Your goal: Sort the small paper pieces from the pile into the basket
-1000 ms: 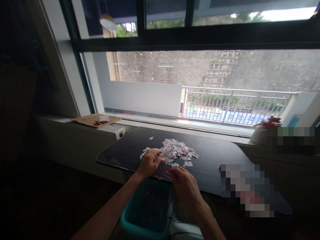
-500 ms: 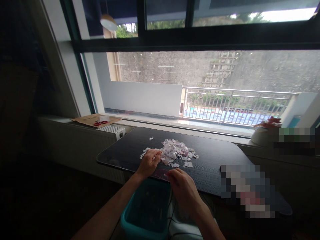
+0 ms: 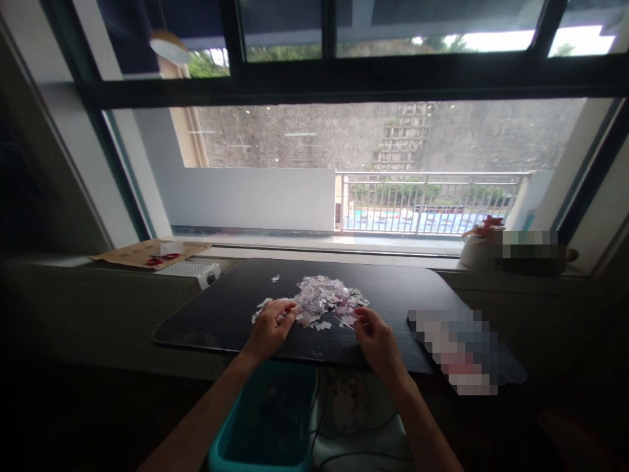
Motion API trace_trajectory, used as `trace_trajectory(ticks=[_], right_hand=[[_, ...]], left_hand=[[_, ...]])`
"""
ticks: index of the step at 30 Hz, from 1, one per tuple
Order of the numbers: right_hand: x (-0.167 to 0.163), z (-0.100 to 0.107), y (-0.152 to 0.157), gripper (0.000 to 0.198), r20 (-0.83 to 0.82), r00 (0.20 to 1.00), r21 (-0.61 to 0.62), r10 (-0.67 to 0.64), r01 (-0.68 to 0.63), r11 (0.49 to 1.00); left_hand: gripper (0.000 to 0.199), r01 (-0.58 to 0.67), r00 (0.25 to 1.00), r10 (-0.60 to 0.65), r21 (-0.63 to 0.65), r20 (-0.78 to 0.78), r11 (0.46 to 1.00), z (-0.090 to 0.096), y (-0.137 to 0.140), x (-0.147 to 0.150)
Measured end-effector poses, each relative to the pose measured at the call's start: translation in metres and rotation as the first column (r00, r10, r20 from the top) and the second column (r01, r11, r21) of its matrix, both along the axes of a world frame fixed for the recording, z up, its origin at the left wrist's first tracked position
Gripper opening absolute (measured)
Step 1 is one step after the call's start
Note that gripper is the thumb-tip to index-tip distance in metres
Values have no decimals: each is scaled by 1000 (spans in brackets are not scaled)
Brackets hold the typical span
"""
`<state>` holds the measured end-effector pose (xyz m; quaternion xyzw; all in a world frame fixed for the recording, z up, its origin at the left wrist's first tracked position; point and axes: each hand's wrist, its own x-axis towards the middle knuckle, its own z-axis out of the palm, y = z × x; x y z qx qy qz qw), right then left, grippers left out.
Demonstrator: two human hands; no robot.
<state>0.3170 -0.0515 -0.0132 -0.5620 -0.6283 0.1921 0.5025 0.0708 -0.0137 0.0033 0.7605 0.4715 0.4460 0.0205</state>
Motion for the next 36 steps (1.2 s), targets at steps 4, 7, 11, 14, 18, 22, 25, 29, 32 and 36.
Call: trace_trajectory(ticks=[4,7,11,14,18,22,25,29,32,36], right_hand=[[-9,0,1,27,61,998,17,31,-32,999],[-11,3,-1,23,97,995,27,-6,3,1000],[-10,6,-4,22,65,997,35,-40,38,999],[-10,6,-5,22,36,999,23,-11,10,1000],[-9,6,-6,17,-47,999,15,0,0,1000],[-8,5,-7,17,-94,996,24,-8,11,1000],[-8,4,-5,17,-76,996,3,-38,38,999],[-8,4,-4,17,-72,994,6,-83,83,997],[-8,5,-4,18,-61,997,16,-46,47,999],[-8,4,-4,19,-34,995,16,-93,94,995]], left_hand=[[22,-2,1000,2,1,-9,1000,-1,2,-1],[22,-3,1000,3,3,-20,1000,-2,3,-2],[21,-7,1000,7,7,-22,1000,-2,3,-1],[21,-12,1000,12,4,-22,1000,-2,3,-1],[21,-9,1000,9,9,-27,1000,-3,4,-1],[20,-9,1000,10,14,-23,1000,-2,4,-1],[20,-11,1000,12,15,-24,1000,-2,4,-1],[21,-12,1000,12,18,-24,1000,-2,4,-2],[22,-11,1000,11,20,-23,1000,-3,4,-2],[22,-8,1000,8,18,-28,1000,-2,4,-3]])
